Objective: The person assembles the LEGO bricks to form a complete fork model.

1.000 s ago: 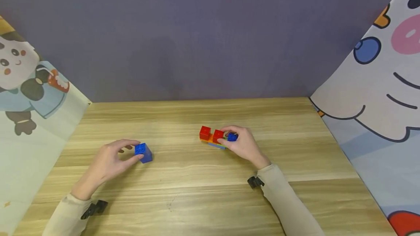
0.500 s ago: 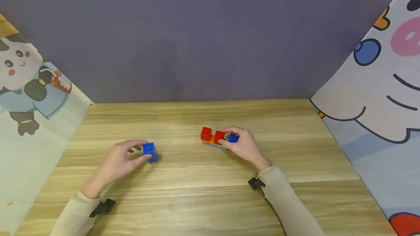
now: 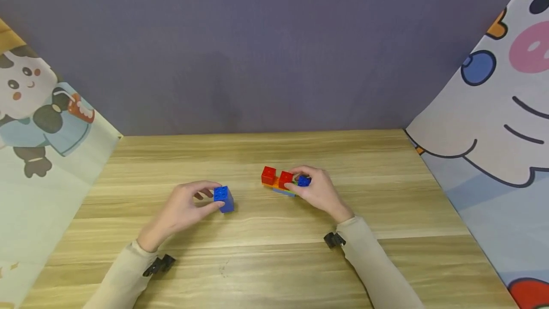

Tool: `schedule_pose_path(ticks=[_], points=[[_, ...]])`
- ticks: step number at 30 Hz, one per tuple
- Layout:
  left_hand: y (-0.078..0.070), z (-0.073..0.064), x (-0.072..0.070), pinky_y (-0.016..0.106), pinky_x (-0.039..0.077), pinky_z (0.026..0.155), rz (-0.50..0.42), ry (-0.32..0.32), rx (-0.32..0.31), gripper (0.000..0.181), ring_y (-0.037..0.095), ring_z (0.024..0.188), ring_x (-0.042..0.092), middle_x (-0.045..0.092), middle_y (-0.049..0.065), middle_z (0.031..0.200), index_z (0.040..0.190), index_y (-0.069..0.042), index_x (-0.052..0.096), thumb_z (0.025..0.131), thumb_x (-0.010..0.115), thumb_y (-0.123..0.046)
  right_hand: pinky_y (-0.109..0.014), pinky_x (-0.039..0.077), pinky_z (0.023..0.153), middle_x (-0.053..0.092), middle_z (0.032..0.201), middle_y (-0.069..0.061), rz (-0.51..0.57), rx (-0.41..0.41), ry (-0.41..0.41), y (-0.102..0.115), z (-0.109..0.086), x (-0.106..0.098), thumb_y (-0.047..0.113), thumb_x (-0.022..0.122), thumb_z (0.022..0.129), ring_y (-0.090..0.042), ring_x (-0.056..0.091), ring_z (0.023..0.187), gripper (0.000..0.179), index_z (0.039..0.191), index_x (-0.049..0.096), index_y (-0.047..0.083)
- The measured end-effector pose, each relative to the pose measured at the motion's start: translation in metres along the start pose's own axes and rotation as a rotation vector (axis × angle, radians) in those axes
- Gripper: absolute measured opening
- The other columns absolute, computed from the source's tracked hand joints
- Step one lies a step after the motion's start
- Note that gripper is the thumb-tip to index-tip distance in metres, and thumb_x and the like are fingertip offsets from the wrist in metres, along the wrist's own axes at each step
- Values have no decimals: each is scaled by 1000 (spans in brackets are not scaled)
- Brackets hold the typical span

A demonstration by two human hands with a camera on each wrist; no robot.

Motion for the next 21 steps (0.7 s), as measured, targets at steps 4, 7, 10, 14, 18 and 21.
schedule_pose_path(ticks=[4,7,10,14,18,21], points=[[-10,8,10,30,61,81,-31,16,17,41,11,92,71,80,-1,108,125,-16,78,89,88,-30,-26,57,73,80,109,-4,-15,-44,22,0,0,0,31,86,93,-16,71,91,39,127,76,15],[-14,14,18,28,61,80,-56,31,8,40,10,92,71,80,-1,109,125,-16,78,89,88,-30,-26,58,78,80,111,-4,-22,-63,39,0,-1,1,32,85,93,-17,73,94,41,129,75,14],[-19,19,26,26,61,79,-68,49,3,40,10,93,72,80,-1,111,126,-17,77,90,87,-31,-25,59,78,80,111,-5,-19,-56,29,0,0,1,33,86,92,-18,74,95,41,127,76,14],[-27,25,37,28,61,80,-63,75,27,42,12,94,73,80,-1,115,128,-17,77,91,85,-36,-25,57,76,81,109,-4,-39,-52,12,1,0,1,31,88,91,-18,73,93,39,125,78,14],[-33,29,44,30,60,80,-59,76,47,41,12,93,73,81,-2,113,126,-17,78,91,85,-37,-27,55,75,80,107,-4,-78,-60,9,1,0,1,31,88,90,-16,71,90,40,125,78,14],[-36,32,49,29,59,79,-54,71,51,40,11,92,73,81,-3,114,126,-18,78,91,86,-36,-27,54,75,80,106,-4,-94,-64,9,1,0,1,31,88,90,-15,69,88,41,125,78,13]])
Point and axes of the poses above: each hand's wrist, its own z-axis towards the middle knuckle, its own x-axis out of the palm, y = z × x, the point moved 1 cm from there along z, towards the middle knuckle
